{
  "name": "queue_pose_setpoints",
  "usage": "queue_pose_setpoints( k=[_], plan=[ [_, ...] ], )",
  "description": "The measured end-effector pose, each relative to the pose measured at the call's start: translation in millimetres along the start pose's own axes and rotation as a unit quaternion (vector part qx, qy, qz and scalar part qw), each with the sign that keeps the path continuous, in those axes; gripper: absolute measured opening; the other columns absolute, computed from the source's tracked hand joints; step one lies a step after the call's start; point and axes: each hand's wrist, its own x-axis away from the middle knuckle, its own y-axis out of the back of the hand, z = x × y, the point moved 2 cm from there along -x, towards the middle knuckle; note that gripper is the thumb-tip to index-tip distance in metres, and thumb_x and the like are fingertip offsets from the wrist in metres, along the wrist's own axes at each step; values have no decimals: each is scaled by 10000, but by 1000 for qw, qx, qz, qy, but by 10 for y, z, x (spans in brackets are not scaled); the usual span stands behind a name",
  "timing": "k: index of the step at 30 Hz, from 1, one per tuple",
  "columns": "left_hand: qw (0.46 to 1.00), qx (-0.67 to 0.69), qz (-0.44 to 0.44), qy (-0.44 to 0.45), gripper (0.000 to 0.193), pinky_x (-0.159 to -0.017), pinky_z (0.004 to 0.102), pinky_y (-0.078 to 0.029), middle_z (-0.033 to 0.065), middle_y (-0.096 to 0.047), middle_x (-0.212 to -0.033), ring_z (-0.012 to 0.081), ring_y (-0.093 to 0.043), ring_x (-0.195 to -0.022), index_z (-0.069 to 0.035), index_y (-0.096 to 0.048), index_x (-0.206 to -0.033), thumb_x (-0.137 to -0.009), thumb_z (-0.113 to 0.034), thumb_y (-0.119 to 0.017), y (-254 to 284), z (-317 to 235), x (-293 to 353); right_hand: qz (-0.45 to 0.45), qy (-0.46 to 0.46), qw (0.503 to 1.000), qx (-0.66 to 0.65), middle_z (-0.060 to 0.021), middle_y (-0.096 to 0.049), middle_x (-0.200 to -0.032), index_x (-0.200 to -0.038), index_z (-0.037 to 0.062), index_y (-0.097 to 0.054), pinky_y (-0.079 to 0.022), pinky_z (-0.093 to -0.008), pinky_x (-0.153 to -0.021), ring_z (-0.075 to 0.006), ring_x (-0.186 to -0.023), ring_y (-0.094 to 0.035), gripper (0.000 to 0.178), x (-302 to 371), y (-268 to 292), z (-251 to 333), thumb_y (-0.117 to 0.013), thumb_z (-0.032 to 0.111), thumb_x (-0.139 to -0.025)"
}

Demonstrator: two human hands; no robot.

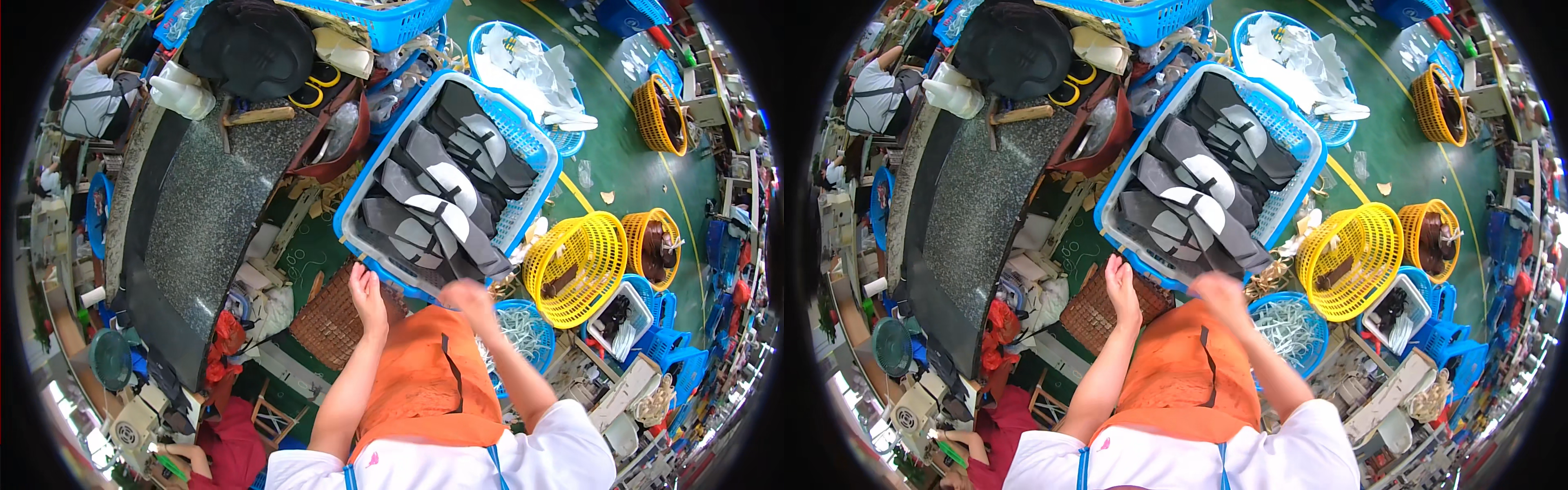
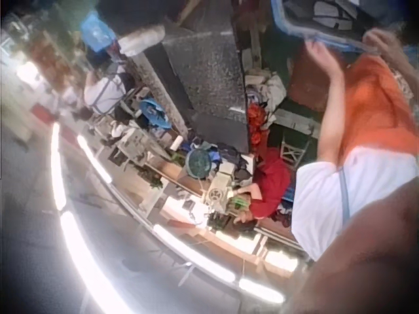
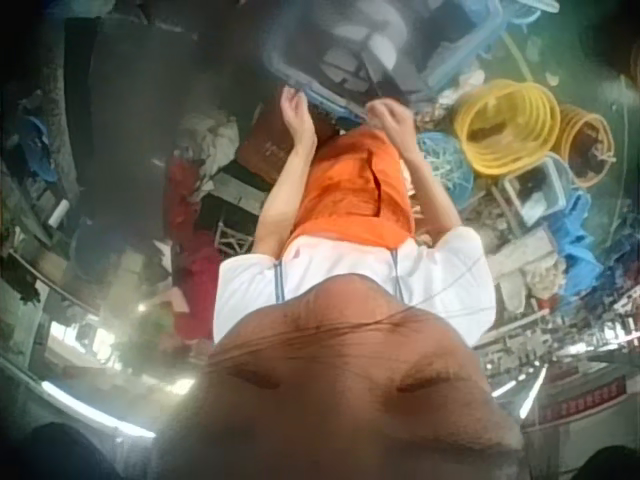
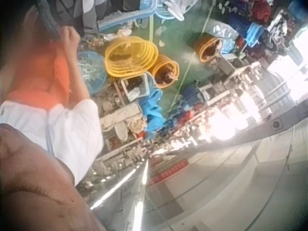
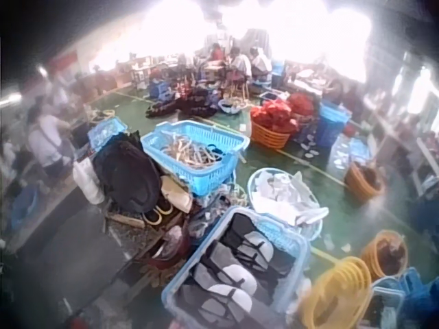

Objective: The person places shoe upper pieces onto a workbench from a basket, then applies glue to each piece using a small brush dipped into an adhesive dispenser and stacks them together.

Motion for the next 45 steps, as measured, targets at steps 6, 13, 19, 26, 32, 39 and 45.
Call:
queue_pose_setpoints(
  k=[6, 13, 19, 26, 32, 39, 45],
  plan=[
    [951, 236, -93, 177, 713, -1046, 412, -239, 148, -284, -1388, 267, -329, -1250, -14, -266, -1344, -873, -524, -428, -899, 212, -482, -215, 20, 971, 99, -167, -632, -849, -904, -10, -615, -446, -374, -722, -302, -808, -607, 392, -2007, 934, -621, -429, 336, -890],
    [866, 295, -31, 403, 658, -990, 478, -319, 71, -494, -1262, 273, -456, -1160, -107, -473, -1243, -845, -611, -329, -979, 601, -1227, -82, 165, 925, 333, -162, -610, -928, -955, 52, -615, -449, -456, -722, -364, -847, -566, 386, -2366, 1074, -655, -431, 378, -861],
    [896, 218, -57, 383, 642, -985, 443, -333, 81, -454, -1293, 260, -428, -1180, -108, -426, -1276, -857, -591, -366, -1001, 618, -1170, -98, 66, 983, 141, -203, -432, -1244, -1186, 11, -488, -343, -376, -957, -338, -1134, -432, 465, -2175, 960, -626, -476, 348, -867],
    [889, 296, -3, 348, 671, -968, 429, -364, 78, -478, -1264, 258, -451, -1157, -103, -423, -1275, -853, -613, -314, -1090, 440, -1131, -29, 50, 981, 184, -180, -470, -1122, -1214, 4, -421, -398, -356, -885, -296, -1015, -503, 547, -1542, 784, -288, -613, 257, -768],
    [878, 335, 120, 321, 575, -863, 408, -461, 89, -550, -1134, 251, -545, -1022, -75, -468, -1209, -875, -520, -324, -1118, 621, -1215, 21, 132, 936, 327, -187, -416, -1137, -1287, 112, -392, -347, -430, -908, -375, -1054, -404, 851, -1198, 441, -176, -777, 260, -542],
    [883, 348, 41, 311, 543, -891, 403, -438, 79, -522, -1180, 244, -518, -1061, -89, -444, -1241, -887, -484, -327, -1183, 642, -1227, 8, 78, 976, 201, -230, -347, -1237, -1367, 87, -227, -378, -428, -911, -407, -1052, -430, 989, -1388, 431, -301, -767, 221, -550],
    [939, 264, -64, 212, 714, -1015, 377, -301, 67, -374, -1342, 231, -378, -1216, -95, -314, -1339, -862, -626, -289, -1291, 267, -739, 96, 71, 991, 64, -216, -365, -1287, -1372, 34, -202, -297, -367, -1014, -335, -1196, -374, 937, -1576, 711, -441, -695, 177, -588]
  ],
)
